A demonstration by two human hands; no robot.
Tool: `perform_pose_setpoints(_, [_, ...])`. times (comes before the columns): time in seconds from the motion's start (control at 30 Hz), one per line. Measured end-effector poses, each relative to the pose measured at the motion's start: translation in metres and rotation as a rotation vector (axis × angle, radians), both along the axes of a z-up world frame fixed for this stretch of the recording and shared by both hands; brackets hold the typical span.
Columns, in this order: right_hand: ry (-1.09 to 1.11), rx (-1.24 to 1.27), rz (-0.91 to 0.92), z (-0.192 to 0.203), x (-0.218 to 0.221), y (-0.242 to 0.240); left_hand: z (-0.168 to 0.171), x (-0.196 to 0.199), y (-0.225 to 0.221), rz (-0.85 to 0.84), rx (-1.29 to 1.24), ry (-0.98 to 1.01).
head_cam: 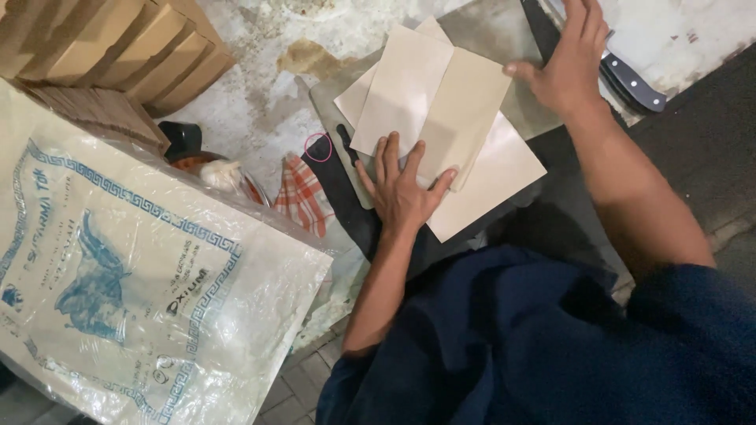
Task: Folding paper liners and placing them into small cardboard boxes, using a knife to press the paper into the corners.
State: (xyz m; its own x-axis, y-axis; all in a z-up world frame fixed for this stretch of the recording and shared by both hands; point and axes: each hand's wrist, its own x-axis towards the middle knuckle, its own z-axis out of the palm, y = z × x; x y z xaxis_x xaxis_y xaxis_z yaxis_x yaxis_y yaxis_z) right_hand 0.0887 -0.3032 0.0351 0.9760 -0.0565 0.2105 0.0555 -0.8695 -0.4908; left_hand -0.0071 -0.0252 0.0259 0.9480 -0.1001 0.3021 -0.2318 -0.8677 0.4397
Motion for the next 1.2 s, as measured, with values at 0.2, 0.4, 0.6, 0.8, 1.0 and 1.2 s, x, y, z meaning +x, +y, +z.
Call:
perform_pose_setpoints(0.2, [-0.178, 0.116, 0.004, 0.008, -0.001, -0.001, 0.001, 0.001, -0.001, 0.005, 0.018, 0.007])
perform_pose_setpoints(0.4, [-0.342, -0.023, 0.202, 0.006, -0.048, 0.028, -0.002, 0.006, -0.012, 0.058, 0.031, 0.069])
perform_pose_setpoints(0.6, [-0.275, -0.221, 0.309, 0.004, -0.063, 0.038, 0.001, 0.028, -0.020, 0.132, 0.101, 0.151])
perform_pose_setpoints(0.8, [-0.188, -0.269, 0.372, 0.008, -0.060, 0.039, 0.010, 0.064, -0.021, -0.023, 0.038, -0.019])
perform_pose_setpoints(1.0, [-0.225, -0.272, 0.369, 0.007, -0.058, 0.041, 0.021, 0.132, -0.036, -0.531, 0.127, 0.033])
perform_pose_setpoints(1.2, [-0.184, -0.290, 0.356, 0.000, -0.059, 0.039, -0.001, 0.160, -0.050, -0.812, 0.147, 0.120])
